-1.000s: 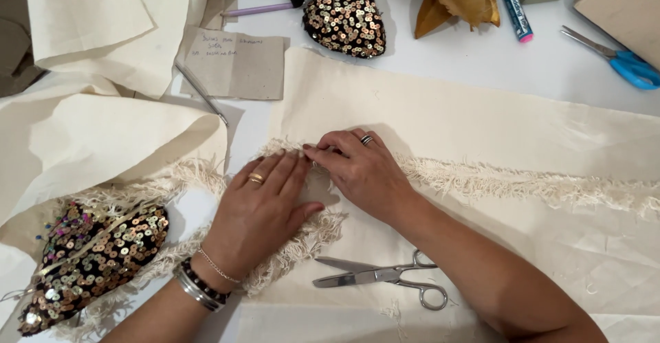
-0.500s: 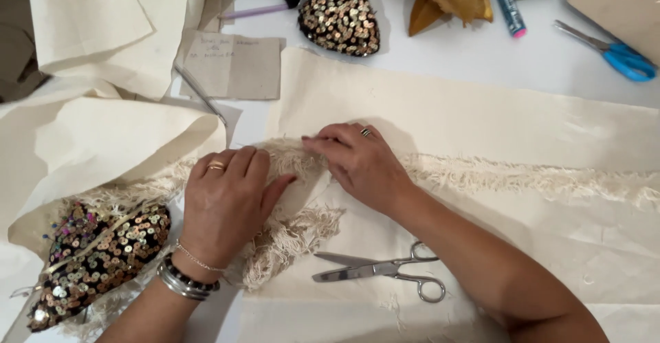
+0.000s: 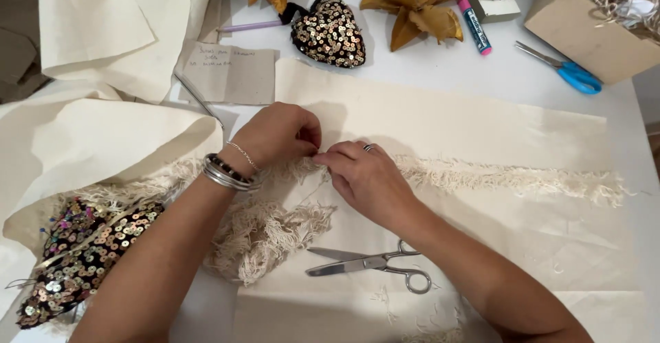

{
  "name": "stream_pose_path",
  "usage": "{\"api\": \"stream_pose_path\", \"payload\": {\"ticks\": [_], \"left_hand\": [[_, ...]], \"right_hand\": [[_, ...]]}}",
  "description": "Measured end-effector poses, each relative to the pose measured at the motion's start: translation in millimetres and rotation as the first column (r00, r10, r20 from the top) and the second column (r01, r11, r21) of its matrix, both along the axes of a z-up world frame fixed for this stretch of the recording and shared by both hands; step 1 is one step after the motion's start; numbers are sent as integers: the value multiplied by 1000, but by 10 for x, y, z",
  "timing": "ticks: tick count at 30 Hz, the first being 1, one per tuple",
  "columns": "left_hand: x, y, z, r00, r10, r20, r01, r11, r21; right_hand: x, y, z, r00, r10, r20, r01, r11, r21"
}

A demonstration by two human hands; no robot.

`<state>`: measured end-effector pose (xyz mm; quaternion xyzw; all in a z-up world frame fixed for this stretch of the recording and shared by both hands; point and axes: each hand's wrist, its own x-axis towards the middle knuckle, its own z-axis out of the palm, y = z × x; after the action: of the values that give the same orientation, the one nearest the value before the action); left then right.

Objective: Decorating a piece of white fabric by attaching and trimming a decorative fringe using scissors

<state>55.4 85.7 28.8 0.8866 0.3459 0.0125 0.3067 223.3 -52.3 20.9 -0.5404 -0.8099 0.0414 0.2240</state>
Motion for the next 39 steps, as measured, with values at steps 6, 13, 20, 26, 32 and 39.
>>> {"api": "stream_pose_path", "payload": {"ticks": [6,13,20,26,32,39], "left_hand": [[-107,-50,-100,997,45,64,-47,998,32],[-84,-18,-173,998,7,60,-9,999,36],[-108,-19,-219,995,14,98,-20,998,59],[-122,-73,-73,990,26,136,-29,999,21],[-46,-84,-205,994,7,110,-23,989,147],[-65,-109,-174,992,44,120,-60,990,131]], "right_hand": [[132,-147,-13,983,61,173,-68,997,37],[5,4,-55,989,34,141,-44,996,73],[107,-186,48,958,95,271,-169,950,263],[-12,-98,-31,976,46,211,-107,951,289],[-37,-227,-30,955,29,295,-100,968,228],[117,-381,240,962,82,262,-150,957,248]]}}
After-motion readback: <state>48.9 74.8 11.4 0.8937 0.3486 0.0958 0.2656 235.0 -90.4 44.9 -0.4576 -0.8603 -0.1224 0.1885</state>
